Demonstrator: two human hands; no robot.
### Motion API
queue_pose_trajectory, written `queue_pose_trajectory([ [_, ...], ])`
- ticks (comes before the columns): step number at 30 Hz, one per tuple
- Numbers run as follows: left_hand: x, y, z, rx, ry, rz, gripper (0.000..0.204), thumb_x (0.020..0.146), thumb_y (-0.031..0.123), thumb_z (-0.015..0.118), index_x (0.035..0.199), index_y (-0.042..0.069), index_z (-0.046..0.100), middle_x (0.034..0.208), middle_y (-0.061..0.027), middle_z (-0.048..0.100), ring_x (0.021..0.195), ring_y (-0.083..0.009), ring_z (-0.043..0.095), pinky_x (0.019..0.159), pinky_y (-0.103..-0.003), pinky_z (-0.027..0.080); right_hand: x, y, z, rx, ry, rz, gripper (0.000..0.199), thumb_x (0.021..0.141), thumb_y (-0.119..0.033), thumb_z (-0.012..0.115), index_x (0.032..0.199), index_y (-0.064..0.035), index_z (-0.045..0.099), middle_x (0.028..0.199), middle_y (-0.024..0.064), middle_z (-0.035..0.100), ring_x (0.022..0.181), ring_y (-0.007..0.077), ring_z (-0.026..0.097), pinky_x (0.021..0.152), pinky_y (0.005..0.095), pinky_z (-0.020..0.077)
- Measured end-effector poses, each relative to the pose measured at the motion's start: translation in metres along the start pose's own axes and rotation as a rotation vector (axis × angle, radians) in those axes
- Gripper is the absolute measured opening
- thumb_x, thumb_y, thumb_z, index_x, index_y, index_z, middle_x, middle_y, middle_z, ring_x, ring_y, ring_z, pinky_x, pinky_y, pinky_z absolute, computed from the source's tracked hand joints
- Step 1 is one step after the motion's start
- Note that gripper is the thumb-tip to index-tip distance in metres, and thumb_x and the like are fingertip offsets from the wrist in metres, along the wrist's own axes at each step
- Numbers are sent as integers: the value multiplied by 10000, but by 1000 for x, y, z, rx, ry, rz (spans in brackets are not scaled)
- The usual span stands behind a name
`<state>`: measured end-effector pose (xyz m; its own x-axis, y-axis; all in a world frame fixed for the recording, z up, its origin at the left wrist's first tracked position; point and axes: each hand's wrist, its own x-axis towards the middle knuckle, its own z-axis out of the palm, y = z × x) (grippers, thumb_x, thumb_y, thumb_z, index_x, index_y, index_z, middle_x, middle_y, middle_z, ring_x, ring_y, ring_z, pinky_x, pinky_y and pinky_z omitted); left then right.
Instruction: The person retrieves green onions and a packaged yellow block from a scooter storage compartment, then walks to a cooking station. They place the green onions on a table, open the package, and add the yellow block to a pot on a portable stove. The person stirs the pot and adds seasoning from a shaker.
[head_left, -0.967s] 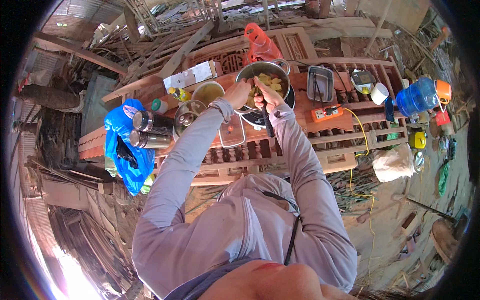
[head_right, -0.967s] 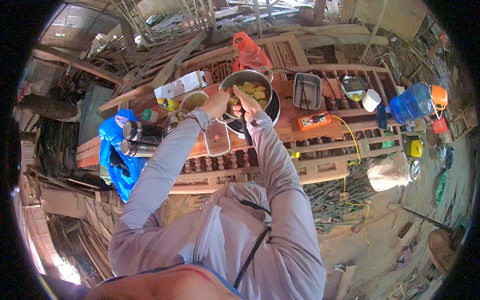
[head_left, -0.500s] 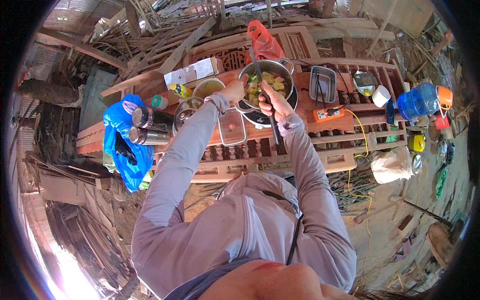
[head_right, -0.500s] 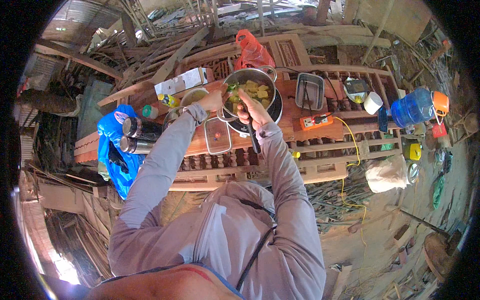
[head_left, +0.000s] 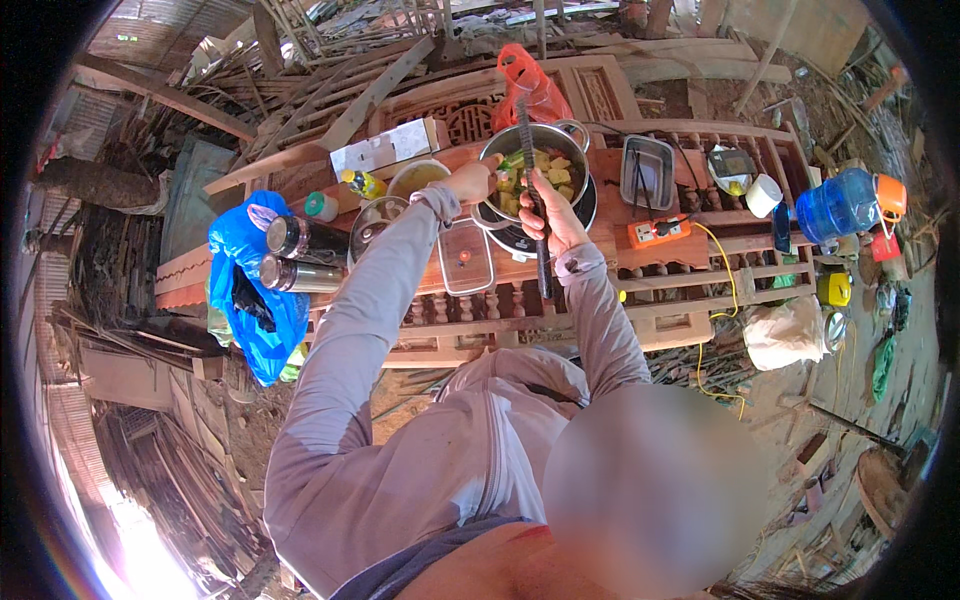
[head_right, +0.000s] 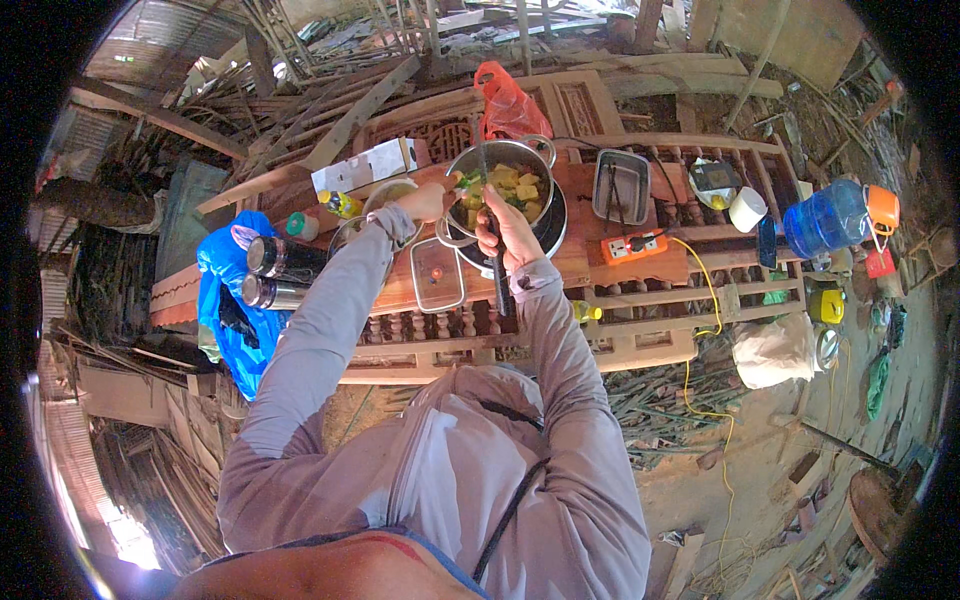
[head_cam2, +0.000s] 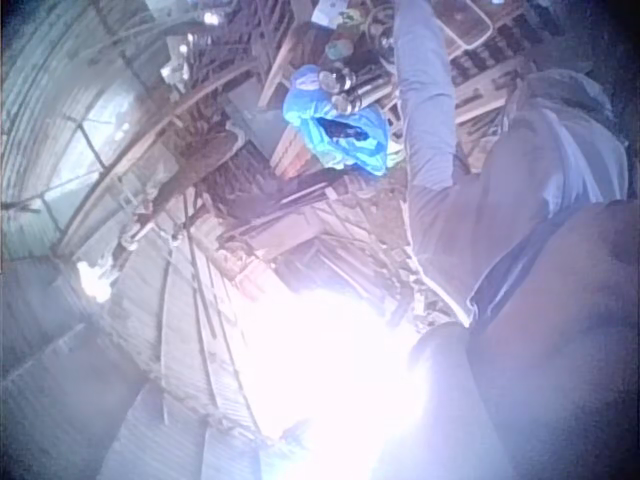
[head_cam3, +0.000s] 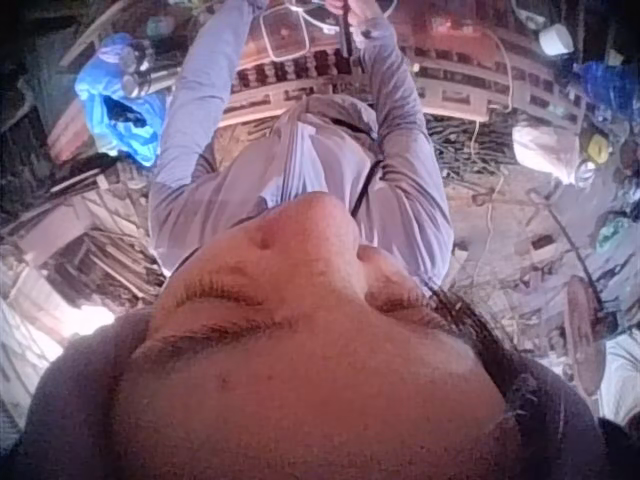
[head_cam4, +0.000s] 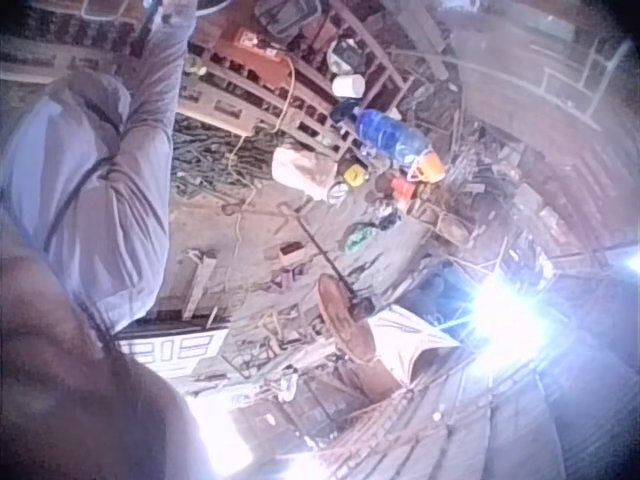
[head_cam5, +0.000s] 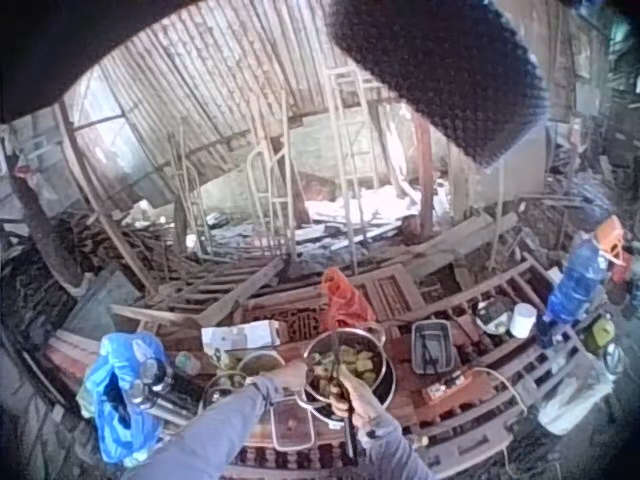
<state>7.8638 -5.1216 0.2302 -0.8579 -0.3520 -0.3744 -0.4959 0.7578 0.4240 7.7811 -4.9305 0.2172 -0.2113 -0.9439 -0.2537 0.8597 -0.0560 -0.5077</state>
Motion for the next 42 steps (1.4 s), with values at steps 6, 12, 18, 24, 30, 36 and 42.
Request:
queue_pose_trajectory([
  [6, 3, -16, 21, 246, 133, 165, 390, 917, 172, 485, 1264, -4, 501, 938, -248, 669, 848, -410, 661, 691, -501, 515, 12, 8, 10, -58, 27, -25, 325, 920, -437, 631, 1033, -141, 561, 751, -31, 451, 451, 67, 407, 372, 225, 294],
  [12, -17, 25, 8, 336, 50, -56, 324, 859, 95, 518, 1173, 32, 569, 965, -230, 670, 905, -389, 659, 735, -492, 528, 25, 9, 13, -97, 242, -22, 288, 915, -394, 655, 1022, -131, 609, 640, -37, 422, 438, 74, 416, 365, 241, 291],
  [18, -34, 30, 4, 265, 231, 144, 360, 857, 96, 530, 1207, 14, 504, 939, -248, 652, 874, -420, 646, 709, -541, 500, 54, 12, -4, -71, 246, 16, 317, 906, -425, 658, 998, -129, 591, 687, -5, 493, 449, 87, 422, 377, 247, 287],
  [24, -8, 10, 16, 63, 176, -10, 415, 863, 91, 512, 1269, 16, 474, 891, -226, 652, 912, -411, 643, 724, -497, 501, 41, 1, -22, -78, 137, 93, 538, 827, -602, 663, 848, -106, 456, 711, -4, 423, 461, 71, 393, 392, 229, 289],
  [30, 20, -39, 36, 96, 31, 189, 308, 898, 128, 530, 1113, -90, 495, 859, -284, 634, 811, -432, 634, 672, -472, 476, 11, 12, 9, -92, 26, 76, 379, 899, -477, 645, 892, -131, 491, 718, -16, 446, 451, 67, 406, 363, 228, 286],
  [36, -5, 14, -7, 52, -88, 120, 134, 786, 5, 554, 897, -38, 617, 862, -219, 647, 826, -392, 640, 703, -450, 486, 8, 12, 4, -93, 69, 30, 261, 917, -397, 650, 976, -168, 540, 722, -35, 467, 432, 60, 408, 360, 225, 278],
  [42, -12, 17, -12, 270, -163, 127, 188, 796, 14, 546, 955, -55, 620, 866, -261, 651, 811, -407, 658, 687, -443, 510, 10, 22, 14, -141, 138, -57, 278, 905, -313, 685, 1094, -135, 584, 793, -18, 563, 429, 66, 416, 346, 231, 278],
])
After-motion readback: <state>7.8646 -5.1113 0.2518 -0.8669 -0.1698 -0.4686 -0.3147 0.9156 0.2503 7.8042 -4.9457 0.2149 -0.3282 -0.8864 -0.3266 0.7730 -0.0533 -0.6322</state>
